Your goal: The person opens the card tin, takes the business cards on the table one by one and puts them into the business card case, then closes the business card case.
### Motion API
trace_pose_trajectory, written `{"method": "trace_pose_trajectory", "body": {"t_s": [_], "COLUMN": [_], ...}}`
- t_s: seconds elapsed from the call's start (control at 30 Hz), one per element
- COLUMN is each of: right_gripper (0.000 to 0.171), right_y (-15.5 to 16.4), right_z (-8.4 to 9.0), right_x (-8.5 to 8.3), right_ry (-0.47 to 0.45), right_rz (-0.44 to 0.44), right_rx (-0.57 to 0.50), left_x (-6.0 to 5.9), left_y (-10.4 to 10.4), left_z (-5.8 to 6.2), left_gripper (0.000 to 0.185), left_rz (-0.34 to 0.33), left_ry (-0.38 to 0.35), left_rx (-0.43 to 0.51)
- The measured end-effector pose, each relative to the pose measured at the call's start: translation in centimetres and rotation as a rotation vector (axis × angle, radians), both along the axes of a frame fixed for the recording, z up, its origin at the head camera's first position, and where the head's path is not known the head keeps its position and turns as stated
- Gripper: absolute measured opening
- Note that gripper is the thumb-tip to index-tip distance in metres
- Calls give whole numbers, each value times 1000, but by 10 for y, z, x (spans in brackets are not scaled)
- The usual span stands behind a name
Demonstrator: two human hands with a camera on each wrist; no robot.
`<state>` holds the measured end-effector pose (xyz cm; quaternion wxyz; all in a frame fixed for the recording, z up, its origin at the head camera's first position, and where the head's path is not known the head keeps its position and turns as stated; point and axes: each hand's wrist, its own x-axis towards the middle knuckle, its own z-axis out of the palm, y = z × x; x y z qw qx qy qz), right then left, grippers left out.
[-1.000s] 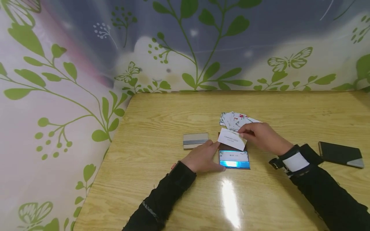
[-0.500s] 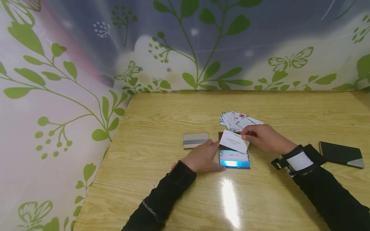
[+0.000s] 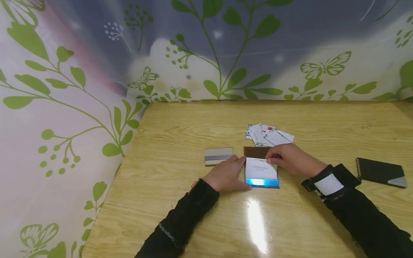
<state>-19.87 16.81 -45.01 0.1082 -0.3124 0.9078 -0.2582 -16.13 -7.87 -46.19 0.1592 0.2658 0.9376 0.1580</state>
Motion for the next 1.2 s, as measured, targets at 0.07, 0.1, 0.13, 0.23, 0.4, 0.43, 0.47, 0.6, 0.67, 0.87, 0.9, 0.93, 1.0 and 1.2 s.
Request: {"method": "trace_pose_trajectory", "body": {"t_s": [0.07, 0.1, 0.13, 0.23, 0.4, 0.43, 0.47, 0.6, 0.67, 0.87, 0.9, 0.93, 1.0, 1.2], "right_gripper": [6, 6, 6, 4, 9, 10, 11, 12, 8, 20, 25, 31, 44, 50], "right_y": [-1, -2, -2, -3, -6, -6, -6, -6, -6, 2, 4, 7, 12, 22], "right_z": [-1, -1, -2, -4, -9, -9, -10, -9, -7, -2, -3, -3, -4, -7], "right_x": [2, 4, 5, 9, 10, 10, 9, 9, 8, -2, -5, -7, -12, -21], "right_ry": [-19, -26, -33, -50, -46, -44, -40, -31, -24, 125, 153, 167, 178, 97], "right_rz": [18, 28, 35, 31, 42, 46, 48, 59, 50, -120, -149, -173, -204, -257], "right_rx": [6, 4, 4, 4, 1, 1, 2, 13, 18, 48, 62, 78, 118, 147], "left_x": [0, 0, 0, 1, 1, 1, 1, 1, 1, 1, 1, 1, 1, 1], "left_y": [0, 0, 0, -1, -1, -1, -1, -1, -1, -1, -1, -1, -1, -1], "left_z": [0, 0, 0, 1, 1, 2, 2, 3, 3, 3, 2, 2, 1, 1], "left_gripper": [98, 98, 99, 99, 98, 98, 97, 97, 97, 97, 97, 97, 98, 98], "left_rz": [-1, -1, -2, -1, 8, 8, 7, 2, 0, -1, -2, -2, -1, 2], "left_ry": [2, 4, 3, -4, -11, -10, -9, -7, -6, -8, -10, -13, -16, -17], "left_rx": [-7, -12, -15, -19, -25, -26, -26, -26, -25, -15, -13, -11, -9, -12]}}
